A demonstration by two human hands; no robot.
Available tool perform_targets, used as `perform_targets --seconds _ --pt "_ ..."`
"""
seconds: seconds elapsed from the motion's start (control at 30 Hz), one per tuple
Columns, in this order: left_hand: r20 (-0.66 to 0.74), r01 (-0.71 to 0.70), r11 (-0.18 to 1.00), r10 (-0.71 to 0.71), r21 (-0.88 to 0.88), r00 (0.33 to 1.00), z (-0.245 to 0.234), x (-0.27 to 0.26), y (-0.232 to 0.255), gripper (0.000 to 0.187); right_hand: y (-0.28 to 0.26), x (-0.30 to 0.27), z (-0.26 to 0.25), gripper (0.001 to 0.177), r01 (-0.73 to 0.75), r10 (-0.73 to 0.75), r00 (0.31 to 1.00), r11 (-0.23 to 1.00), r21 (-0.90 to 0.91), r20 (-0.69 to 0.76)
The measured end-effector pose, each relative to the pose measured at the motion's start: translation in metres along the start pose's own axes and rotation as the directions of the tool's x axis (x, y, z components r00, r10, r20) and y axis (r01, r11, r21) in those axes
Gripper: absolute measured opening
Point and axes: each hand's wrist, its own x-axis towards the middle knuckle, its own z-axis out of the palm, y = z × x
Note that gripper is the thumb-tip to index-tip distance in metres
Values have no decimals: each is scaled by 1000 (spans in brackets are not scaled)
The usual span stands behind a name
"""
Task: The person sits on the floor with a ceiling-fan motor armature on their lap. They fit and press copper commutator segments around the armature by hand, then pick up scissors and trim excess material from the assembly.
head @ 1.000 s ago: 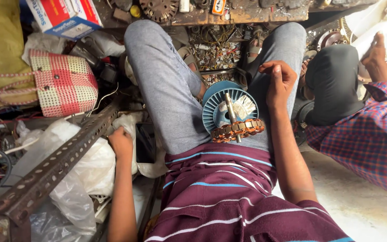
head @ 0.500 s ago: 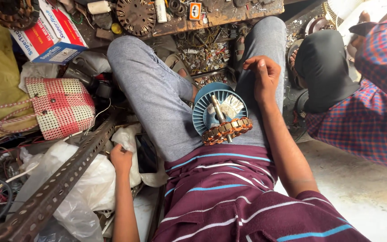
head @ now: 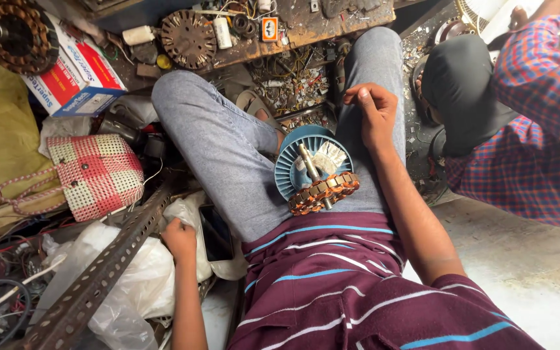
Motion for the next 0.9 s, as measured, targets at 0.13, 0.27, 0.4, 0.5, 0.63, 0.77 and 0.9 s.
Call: perform_targets --seconds 0.13,0.27,0.4,0.5,0.63,0.77,0.9 --pt "-49 -93 972 106 216 993 -10 -6 45 9 -2 1 0 31 6 -6 1000 999 -44 -1" --pt "-101 -158 944 194 289 976 -10 -9 52 12 -3 1 2 31 -1 1 1000 1000 -23 6" --pt "-51 -135 951 155 277 987 -3 -5 38 9 -4 0 0 32 -3 3 1000 1000 -13 10" --pt "23 -128 896 131 425 991 1 1 32 7 -1 1 0 32 -6 6 1000 1000 1 9" --pt "-11 -141 908 158 395 987 -4 -1 44 9 0 1 -1 33 -9 9 1000 1000 9 2" --pt "-40 -243 914 270 325 962 -1 -4 29 10 -3 2 -1 34 -8 8 1000 1000 17 1" --pt "-35 -275 923 295 270 955 -15 -10 33 9 -3 2 -2 36 -16 16 1000 999 30 0"
